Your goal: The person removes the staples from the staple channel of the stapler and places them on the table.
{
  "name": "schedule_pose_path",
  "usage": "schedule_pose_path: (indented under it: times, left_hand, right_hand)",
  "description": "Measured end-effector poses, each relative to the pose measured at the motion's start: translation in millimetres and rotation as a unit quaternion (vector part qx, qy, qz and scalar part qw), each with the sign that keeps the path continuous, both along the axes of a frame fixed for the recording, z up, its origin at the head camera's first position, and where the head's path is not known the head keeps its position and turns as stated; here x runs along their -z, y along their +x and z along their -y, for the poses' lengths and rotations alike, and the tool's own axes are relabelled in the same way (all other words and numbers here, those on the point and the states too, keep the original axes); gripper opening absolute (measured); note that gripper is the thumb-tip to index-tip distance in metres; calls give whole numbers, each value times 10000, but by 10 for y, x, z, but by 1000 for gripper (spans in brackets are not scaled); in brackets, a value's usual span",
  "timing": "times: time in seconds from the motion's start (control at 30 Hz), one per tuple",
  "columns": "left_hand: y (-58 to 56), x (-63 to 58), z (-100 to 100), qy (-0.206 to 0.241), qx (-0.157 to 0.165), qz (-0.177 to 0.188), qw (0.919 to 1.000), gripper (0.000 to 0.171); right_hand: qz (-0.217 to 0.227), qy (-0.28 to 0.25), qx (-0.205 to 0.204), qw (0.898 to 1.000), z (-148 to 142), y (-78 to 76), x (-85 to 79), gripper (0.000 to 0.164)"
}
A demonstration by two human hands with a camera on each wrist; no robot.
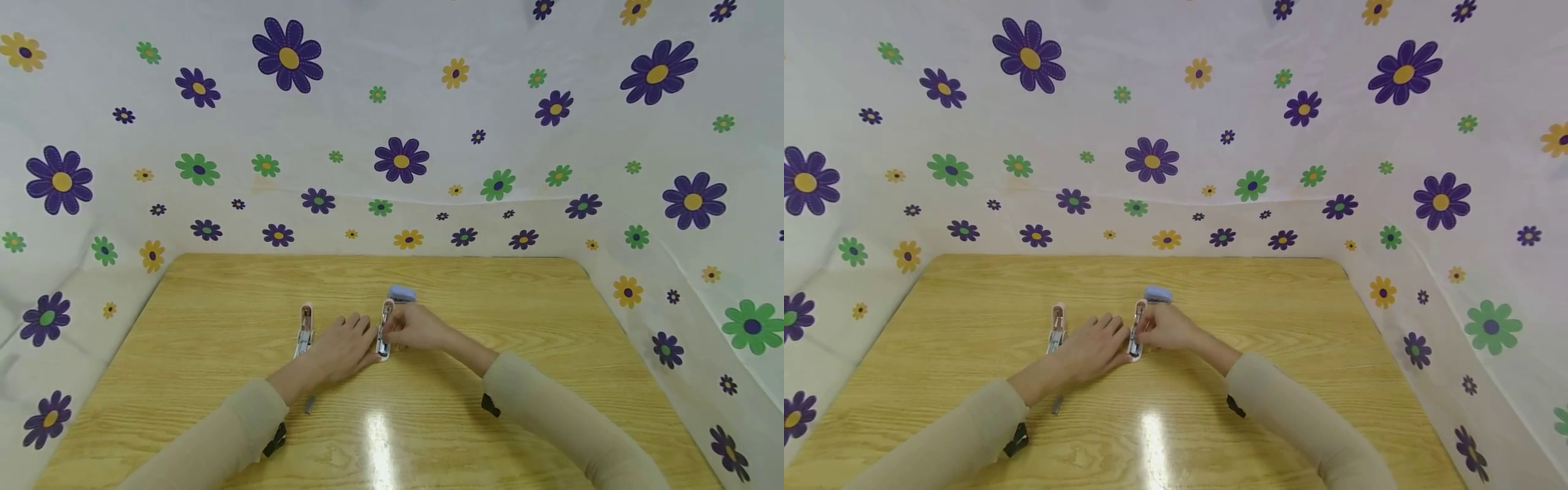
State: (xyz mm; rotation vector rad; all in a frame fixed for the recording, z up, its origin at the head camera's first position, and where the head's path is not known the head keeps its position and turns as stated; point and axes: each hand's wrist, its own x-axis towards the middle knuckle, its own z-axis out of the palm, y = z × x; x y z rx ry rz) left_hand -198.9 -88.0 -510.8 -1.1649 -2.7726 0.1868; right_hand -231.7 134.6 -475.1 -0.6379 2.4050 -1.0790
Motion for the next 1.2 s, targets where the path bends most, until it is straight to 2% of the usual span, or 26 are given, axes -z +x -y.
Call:
schedule_pose_path:
  times: [0.27,0.5,0.73,1.0,1.2]
  left_hand:
    - [-10,-19,2,72,26,156,9998,52]
    - [-21,-18,72,404,-5,469,9981,51]
    - [33,-33,219,438,-27,427,9981,47]
    - [46,-17,297,523,2,444,9976,44]
    - [66,-28,303,464,6,408,9981,43]
  right_hand:
    - [-58,47,-30,10000,32,-14,57,9]
    - [23,-85,95,9999,127,11,57,7]
    - [350,-99,220,9991,280,44,69,5]
    - [415,-3,229,9989,347,69,15,5]
    - [873,-257,280,9955,314,57,15,8]
